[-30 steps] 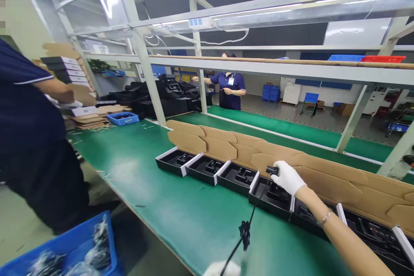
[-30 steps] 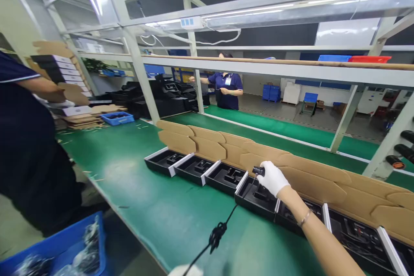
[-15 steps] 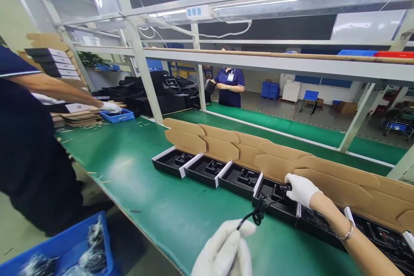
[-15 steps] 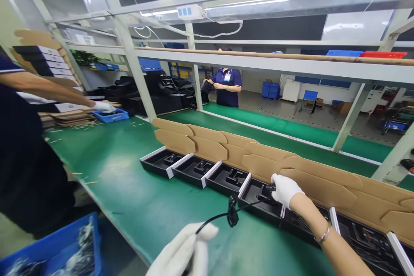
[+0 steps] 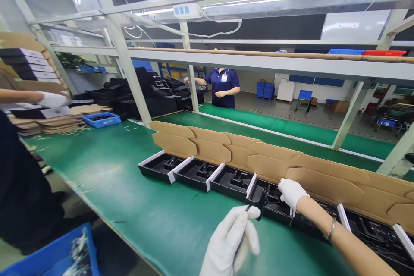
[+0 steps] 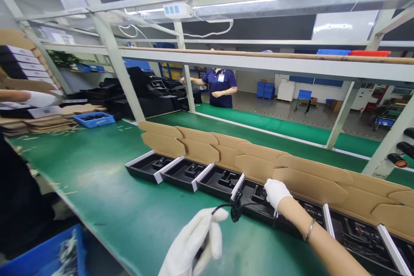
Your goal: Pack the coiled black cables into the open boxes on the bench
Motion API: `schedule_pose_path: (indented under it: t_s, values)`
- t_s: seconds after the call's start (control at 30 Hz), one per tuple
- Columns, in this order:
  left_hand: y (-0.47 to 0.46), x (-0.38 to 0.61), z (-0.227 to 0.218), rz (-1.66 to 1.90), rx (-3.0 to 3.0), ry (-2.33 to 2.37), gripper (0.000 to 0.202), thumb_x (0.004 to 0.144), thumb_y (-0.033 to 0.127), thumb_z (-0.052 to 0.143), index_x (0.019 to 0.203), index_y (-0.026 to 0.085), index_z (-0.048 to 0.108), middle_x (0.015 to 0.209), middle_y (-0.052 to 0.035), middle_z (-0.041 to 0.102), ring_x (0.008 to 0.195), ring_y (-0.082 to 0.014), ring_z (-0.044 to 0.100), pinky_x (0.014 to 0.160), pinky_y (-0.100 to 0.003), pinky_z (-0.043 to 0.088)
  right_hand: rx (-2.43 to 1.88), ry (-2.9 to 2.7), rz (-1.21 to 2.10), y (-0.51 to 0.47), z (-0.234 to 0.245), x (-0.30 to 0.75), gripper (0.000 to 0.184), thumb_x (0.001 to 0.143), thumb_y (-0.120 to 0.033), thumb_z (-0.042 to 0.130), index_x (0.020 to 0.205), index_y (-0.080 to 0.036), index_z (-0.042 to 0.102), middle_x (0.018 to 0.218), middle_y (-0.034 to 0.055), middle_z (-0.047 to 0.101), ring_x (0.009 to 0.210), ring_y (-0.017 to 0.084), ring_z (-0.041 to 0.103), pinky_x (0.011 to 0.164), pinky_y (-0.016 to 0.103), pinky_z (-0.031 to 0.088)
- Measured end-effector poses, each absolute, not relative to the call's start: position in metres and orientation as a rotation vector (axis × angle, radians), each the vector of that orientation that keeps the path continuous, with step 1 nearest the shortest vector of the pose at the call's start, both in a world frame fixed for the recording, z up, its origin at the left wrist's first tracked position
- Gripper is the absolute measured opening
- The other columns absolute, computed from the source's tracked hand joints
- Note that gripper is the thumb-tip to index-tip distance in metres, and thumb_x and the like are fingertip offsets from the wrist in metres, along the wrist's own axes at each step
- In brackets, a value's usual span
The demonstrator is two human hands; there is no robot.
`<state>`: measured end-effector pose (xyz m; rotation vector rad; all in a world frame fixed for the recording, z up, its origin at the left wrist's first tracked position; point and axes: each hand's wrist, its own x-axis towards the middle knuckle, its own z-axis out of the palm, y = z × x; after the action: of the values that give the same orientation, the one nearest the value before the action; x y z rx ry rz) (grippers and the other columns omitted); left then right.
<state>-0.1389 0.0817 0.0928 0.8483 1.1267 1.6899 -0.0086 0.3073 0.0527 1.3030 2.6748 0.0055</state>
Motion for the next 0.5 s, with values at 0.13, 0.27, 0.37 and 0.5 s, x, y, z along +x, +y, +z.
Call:
schedule_pose_path:
  t_s: [0.13,0.27,0.37,0.5]
  values:
    - [0.095,-0.138,0.104,1.691,0.953,1.164,0.051,0.084,0.062,0.053,0.101,0.015,0.062,0.057,0.0009,0.058,0.039,-0.0058,0.024,0.041,-0.023,0.019,1.202,2.741,-0.05,0.299,0.067,-0.001,0.029,0.09,-0.023,0.056,0.114,-0.008,0.065,0.11,0.0202,0.066,0.104,0.032,0.062,0.09,0.041,0.047]
    - [0.11,-0.141,0.124,1.591,1.136,1.221,0.048,0.088,0.058,0.05,0.106,0.015,0.06,0.062,-0.0001,0.061,0.041,-0.0067,0.026,0.043,-0.024,0.021,0.847,3.138,-0.658,0.278,0.114,0.019,0.076,0.079,-0.04,0.071,0.146,-0.025,0.038,0.124,0.007,0.059,0.093,0.019,0.06,0.083,0.03,0.05]
    - [0.136,-0.15,0.131,1.497,1.371,1.387,0.045,0.092,0.055,0.04,0.103,0.017,0.059,0.067,-0.0013,0.062,0.046,-0.0097,0.036,0.047,-0.024,0.029,0.964,3.309,-1.09,0.26,0.136,0.022,0.049,0.078,-0.034,0.068,0.125,-0.024,0.058,0.105,0.002,0.067,0.08,0.016,0.06,0.076,0.029,0.051]
    - [0.191,-0.163,0.119,1.408,1.654,1.651,0.036,0.095,0.04,0.029,0.096,0.018,0.058,0.088,-0.0056,0.065,0.078,-0.0168,0.057,0.076,-0.03,0.045,1.232,3.263,-1.296,0.257,0.132,0.015,0.019,0.081,-0.025,0.056,0.099,-0.021,0.062,0.092,0.001,0.07,0.081,0.017,0.065,0.076,0.028,0.052]
